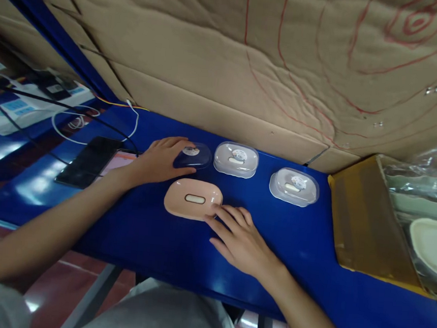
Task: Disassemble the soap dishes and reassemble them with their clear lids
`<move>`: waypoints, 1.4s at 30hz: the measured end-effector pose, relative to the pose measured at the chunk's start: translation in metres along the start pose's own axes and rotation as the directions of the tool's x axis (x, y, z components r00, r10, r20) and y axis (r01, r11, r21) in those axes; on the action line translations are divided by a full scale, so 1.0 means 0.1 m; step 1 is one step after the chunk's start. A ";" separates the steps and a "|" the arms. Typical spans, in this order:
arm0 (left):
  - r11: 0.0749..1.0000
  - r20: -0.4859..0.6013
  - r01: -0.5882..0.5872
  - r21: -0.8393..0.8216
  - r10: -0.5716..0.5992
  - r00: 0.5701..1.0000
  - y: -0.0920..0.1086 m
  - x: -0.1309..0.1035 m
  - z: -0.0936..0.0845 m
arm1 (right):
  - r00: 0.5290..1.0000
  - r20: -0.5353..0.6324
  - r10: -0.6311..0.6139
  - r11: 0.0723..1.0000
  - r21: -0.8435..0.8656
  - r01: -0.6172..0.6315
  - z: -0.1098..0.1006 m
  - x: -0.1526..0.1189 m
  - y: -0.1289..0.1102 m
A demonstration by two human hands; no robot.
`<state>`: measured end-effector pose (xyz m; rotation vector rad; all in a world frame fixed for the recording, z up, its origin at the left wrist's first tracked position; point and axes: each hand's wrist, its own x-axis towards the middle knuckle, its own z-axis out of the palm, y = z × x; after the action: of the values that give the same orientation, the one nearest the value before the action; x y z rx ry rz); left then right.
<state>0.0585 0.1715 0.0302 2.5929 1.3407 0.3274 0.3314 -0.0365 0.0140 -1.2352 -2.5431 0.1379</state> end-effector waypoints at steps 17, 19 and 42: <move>0.852 0.189 -0.424 -0.308 0.491 0.850 0.39 -0.59 -0.02 | 0.993 -0.100 0.056 0.997 0.062 -0.050 -0.12 -0.01 0.16; 0.859 0.189 -0.399 -0.320 0.470 0.862 0.41 -0.60 -0.02 | 0.987 -0.145 0.072 0.997 0.045 -0.066 -0.14 -0.03 0.17; 0.963 0.035 -0.258 -0.083 0.262 0.965 0.03 -0.41 -0.09 | 0.995 0.064 -0.074 0.992 0.112 0.066 -0.02 0.14 -0.15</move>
<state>0.0348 0.1366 0.0352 2.6939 0.9517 0.3509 0.3130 -0.0350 0.0220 -1.1172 -2.5949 0.3046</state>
